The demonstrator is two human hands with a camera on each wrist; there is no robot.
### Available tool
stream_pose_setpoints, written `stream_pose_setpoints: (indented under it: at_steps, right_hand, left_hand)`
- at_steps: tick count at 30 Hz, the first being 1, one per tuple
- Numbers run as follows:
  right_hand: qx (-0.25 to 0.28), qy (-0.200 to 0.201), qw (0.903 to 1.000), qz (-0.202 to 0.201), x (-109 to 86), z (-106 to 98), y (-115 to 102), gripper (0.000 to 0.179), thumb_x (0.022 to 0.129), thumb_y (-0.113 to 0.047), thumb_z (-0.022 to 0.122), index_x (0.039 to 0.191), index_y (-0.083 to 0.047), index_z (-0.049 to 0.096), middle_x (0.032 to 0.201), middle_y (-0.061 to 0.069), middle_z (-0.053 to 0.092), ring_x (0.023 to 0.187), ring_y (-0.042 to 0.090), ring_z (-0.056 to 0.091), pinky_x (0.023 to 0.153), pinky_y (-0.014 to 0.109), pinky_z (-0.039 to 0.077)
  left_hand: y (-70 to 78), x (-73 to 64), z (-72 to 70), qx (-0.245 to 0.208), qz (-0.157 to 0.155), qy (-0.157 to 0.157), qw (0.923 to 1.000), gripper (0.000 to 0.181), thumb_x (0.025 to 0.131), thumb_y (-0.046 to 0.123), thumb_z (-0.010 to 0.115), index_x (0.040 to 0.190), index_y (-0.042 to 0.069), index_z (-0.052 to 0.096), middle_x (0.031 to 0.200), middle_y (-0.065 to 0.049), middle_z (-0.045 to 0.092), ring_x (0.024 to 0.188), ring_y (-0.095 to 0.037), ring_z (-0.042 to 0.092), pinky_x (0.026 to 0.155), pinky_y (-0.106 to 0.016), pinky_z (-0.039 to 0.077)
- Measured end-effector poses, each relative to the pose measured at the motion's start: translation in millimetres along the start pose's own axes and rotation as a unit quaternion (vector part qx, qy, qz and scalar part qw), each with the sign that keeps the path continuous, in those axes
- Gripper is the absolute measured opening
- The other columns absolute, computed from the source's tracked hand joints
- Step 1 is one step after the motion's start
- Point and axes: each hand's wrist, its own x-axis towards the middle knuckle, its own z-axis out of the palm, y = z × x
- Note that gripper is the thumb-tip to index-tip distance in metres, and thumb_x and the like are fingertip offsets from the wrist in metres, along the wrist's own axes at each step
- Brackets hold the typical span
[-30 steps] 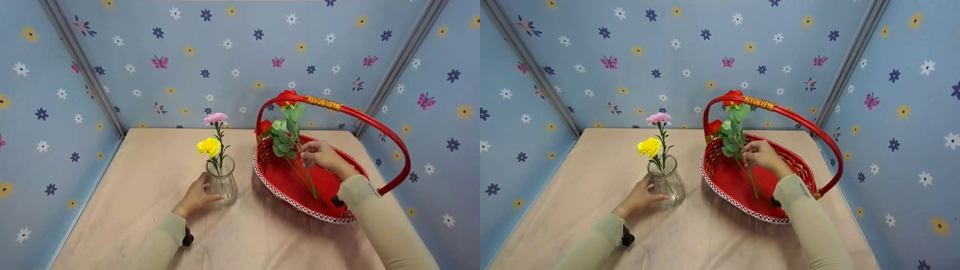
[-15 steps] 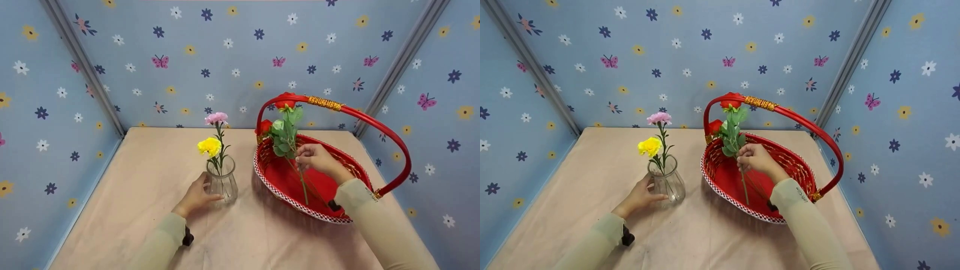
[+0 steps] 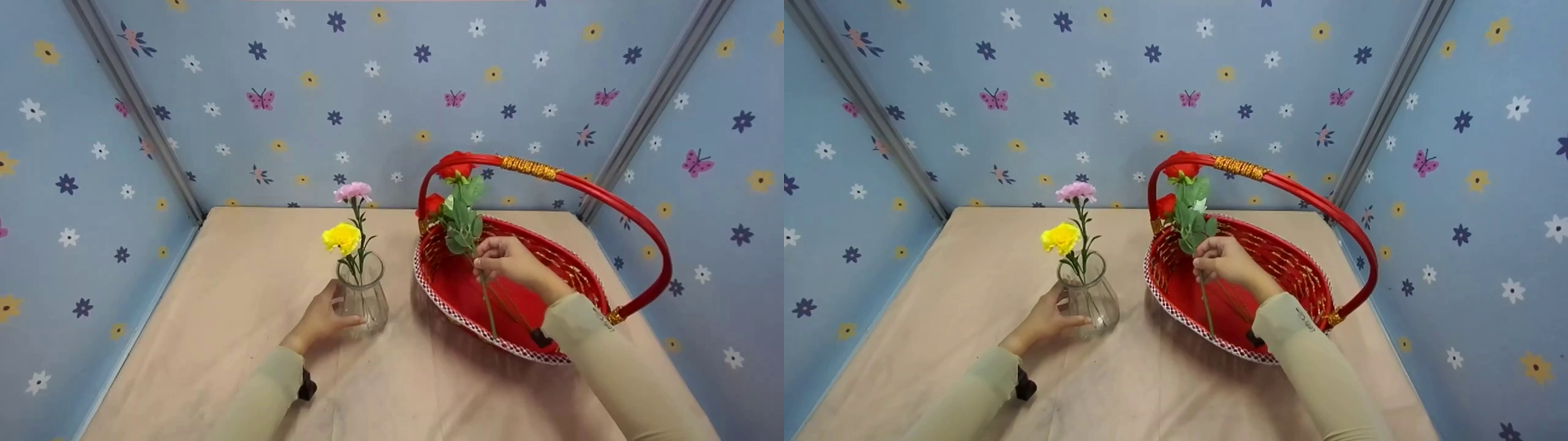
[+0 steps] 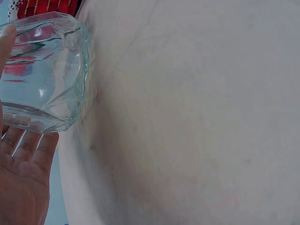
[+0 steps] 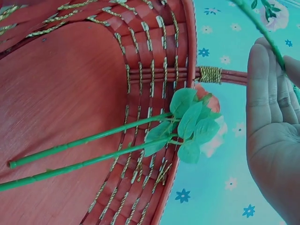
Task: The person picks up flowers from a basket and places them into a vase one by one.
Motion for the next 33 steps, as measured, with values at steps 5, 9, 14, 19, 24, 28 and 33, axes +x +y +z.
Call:
stream_pose_setpoints:
  at_steps: [5,9,14,19,24,28,33]
  right_hand:
    - [0.010,-0.015,0.9998,-0.003,-0.9,7,-4,0.009,0.105,-0.002,0.064,0.109,0.006,0.064,0.090,0.019,0.078,0.077,0.024,0.078,0.072,0.039,0.072]
    - [0.017,-0.031,0.9994,-0.004,-2.7,13,-2,0.007,0.105,-0.002,0.064,0.106,0.005,0.064,0.089,0.019,0.078,0.074,0.022,0.078,0.075,0.044,0.073]
    - [0.031,-0.049,0.9983,-0.004,-5.4,23,-1,0.006,0.105,-0.001,0.064,0.105,0.005,0.063,0.090,0.023,0.077,0.072,0.021,0.077,0.075,0.047,0.073]
    - [0.046,-0.071,0.9964,-0.003,-6.5,33,2,0.003,0.105,0.000,0.064,0.103,0.002,0.063,0.090,0.023,0.077,0.073,0.023,0.077,0.075,0.046,0.073]
    - [0.047,-0.090,0.9947,-0.012,-7.9,44,2,0.007,0.104,0.001,0.065,0.100,-0.004,0.063,0.088,0.018,0.077,0.071,0.020,0.077,0.071,0.038,0.072]
    - [0.035,-0.104,0.9936,-0.027,-7.9,51,2,0.006,0.104,0.002,0.064,0.100,-0.003,0.064,0.084,0.010,0.077,0.069,0.017,0.075,0.067,0.031,0.070]
    - [0.019,-0.099,0.9943,-0.034,-5.5,56,-1,0.008,0.103,0.003,0.065,0.099,-0.005,0.066,0.083,0.005,0.077,0.069,0.015,0.074,0.066,0.028,0.068]
  left_hand:
    - [1.0,-0.9,-0.4,-0.002,0.004,0.000,1.0000,0.089,0.080,0.024,0.100,0.149,0.004,0.048,0.144,-0.018,0.066,0.141,-0.036,0.060,0.128,-0.054,0.046]
    - [0.2,-0.9,-0.4,0.000,0.002,0.000,1.0000,0.087,0.080,0.022,0.100,0.148,0.005,0.049,0.143,-0.017,0.066,0.140,-0.036,0.061,0.128,-0.052,0.047]
    - [0.0,-0.2,-0.2,-0.002,-0.002,0.000,1.0000,0.087,0.080,0.022,0.099,0.148,0.005,0.048,0.144,-0.018,0.065,0.141,-0.037,0.060,0.127,-0.053,0.048]
    - [0.6,0.2,-0.4,-0.009,-0.007,-0.004,0.9999,0.087,0.080,0.021,0.099,0.149,0.005,0.048,0.143,-0.019,0.063,0.140,-0.037,0.059,0.127,-0.053,0.048]
    - [0.7,-0.7,-0.4,-0.015,-0.004,-0.003,0.9999,0.083,0.081,0.016,0.098,0.147,0.004,0.049,0.143,-0.021,0.063,0.141,-0.038,0.059,0.128,-0.054,0.047]
    - [0.2,-0.9,-0.5,-0.017,0.000,-0.002,0.9999,0.081,0.081,0.015,0.098,0.145,0.004,0.049,0.144,-0.022,0.063,0.141,-0.040,0.059,0.127,-0.054,0.047]
    - [-0.3,-0.6,-0.7,-0.012,0.002,-0.001,0.9999,0.082,0.081,0.016,0.098,0.145,0.005,0.049,0.144,-0.022,0.063,0.141,-0.040,0.059,0.127,-0.054,0.048]
